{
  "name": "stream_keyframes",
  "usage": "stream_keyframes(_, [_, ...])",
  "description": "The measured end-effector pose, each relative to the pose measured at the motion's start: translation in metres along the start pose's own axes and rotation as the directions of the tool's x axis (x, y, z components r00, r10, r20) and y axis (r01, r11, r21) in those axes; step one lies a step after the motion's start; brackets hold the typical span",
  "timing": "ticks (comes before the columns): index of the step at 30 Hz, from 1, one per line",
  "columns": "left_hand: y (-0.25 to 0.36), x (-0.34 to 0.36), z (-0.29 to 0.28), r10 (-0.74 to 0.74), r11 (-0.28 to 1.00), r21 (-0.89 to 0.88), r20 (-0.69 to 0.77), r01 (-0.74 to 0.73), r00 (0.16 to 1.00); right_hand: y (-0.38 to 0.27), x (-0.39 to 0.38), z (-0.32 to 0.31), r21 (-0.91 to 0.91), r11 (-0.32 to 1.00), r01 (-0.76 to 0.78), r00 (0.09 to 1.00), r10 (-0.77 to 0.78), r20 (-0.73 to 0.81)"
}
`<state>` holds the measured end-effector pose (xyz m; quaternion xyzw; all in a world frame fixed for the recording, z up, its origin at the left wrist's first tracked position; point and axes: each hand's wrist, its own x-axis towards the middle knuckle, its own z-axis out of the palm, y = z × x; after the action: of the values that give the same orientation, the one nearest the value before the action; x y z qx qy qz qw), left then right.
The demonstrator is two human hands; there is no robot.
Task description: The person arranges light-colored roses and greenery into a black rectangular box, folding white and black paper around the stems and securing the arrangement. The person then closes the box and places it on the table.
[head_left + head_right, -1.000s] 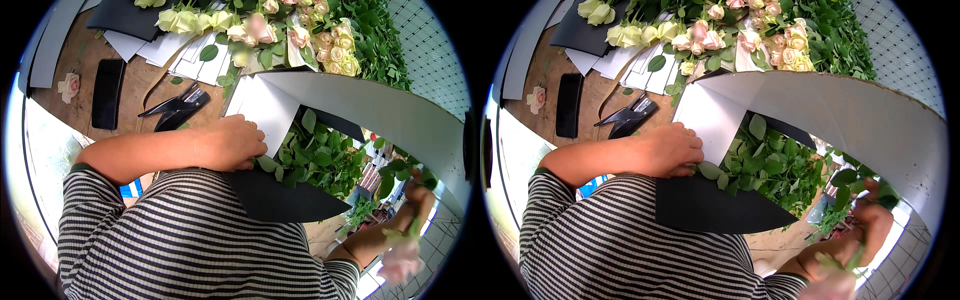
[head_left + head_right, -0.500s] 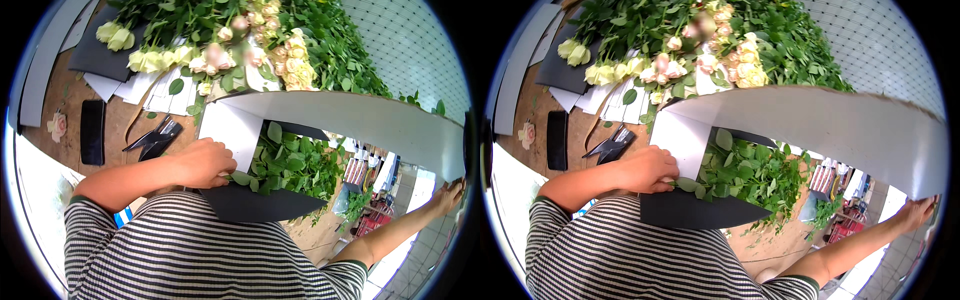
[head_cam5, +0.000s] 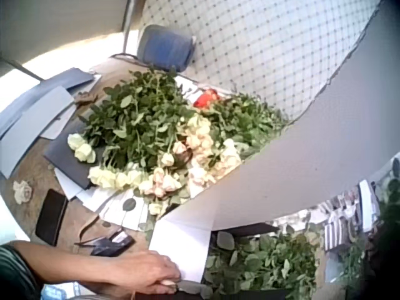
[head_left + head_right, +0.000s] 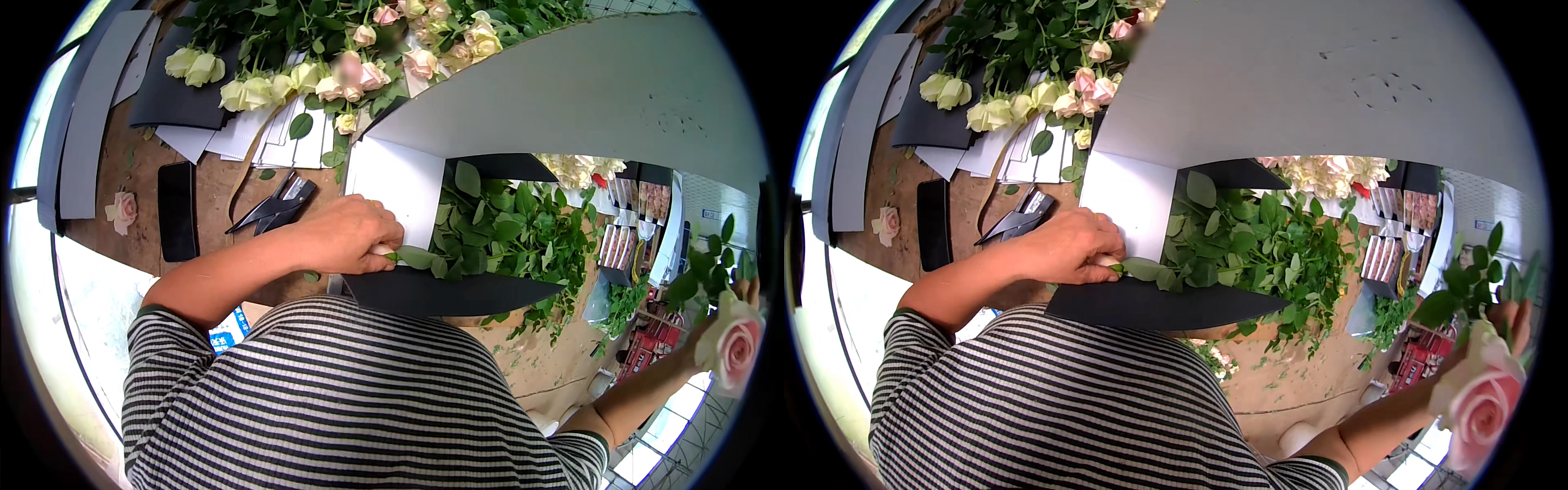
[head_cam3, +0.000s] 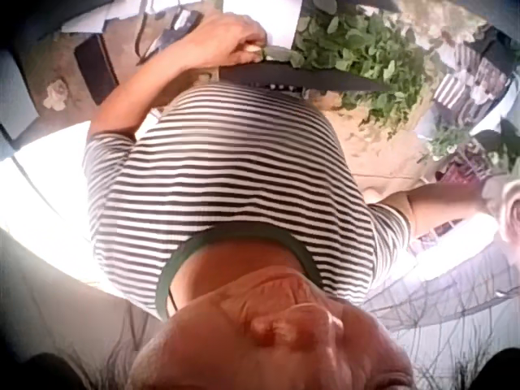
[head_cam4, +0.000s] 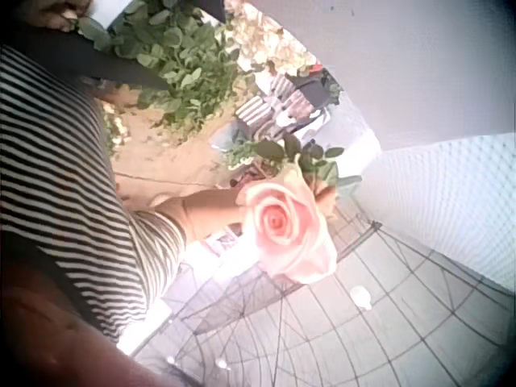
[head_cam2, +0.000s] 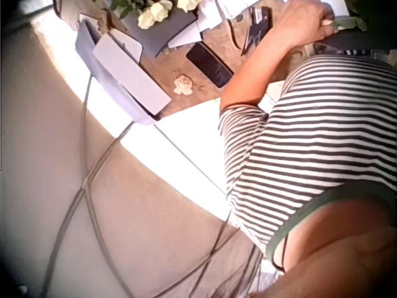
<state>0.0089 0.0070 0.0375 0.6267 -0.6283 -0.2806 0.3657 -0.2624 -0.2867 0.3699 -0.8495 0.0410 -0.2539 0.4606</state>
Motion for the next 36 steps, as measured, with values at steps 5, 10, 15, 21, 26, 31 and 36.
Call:
stream_keyframes(5, [0.009,-0.012,-0.012,-0.115,0.987,-0.096,0.119,0.126,0.986,0.153,0.015,0.198,-0.428,0.886,0.181,0.806,0.115,0.581])
stream_keyframes(10, [0.004,-0.022,-0.014,-0.208,0.966,-0.105,0.214,0.235,0.954,0.211,-0.004,0.241,-0.237,0.961,-0.140,0.640,0.271,0.719])
stream_keyframes(15, [0.003,-0.027,-0.012,-0.215,0.950,-0.187,0.200,0.252,0.956,0.223,-0.022,0.238,-0.235,0.930,-0.283,0.528,0.355,0.771])
stream_keyframes(21, [-0.002,-0.029,-0.014,-0.174,0.955,-0.218,0.140,0.202,0.975,0.229,-0.022,0.253,-0.178,0.937,-0.302,0.565,0.326,0.758])
stream_keyframes(26, [0.003,-0.012,-0.030,-0.008,1.000,-0.014,-0.214,0.005,0.977,0.225,-0.029,0.256,-0.221,0.937,-0.270,0.565,0.340,0.752])
stream_keyframes(31, [-0.005,0.003,-0.001,0.044,0.984,0.172,0.030,-0.049,0.999,0.214,-0.009,0.250,-0.297,0.949,-0.103,0.509,0.307,0.804])
stream_keyframes(36, [-0.009,-0.004,0.005,0.055,0.983,0.177,-0.017,-0.051,0.998,0.185,0.086,0.162,-0.123,0.948,-0.292,0.723,0.303,0.621])
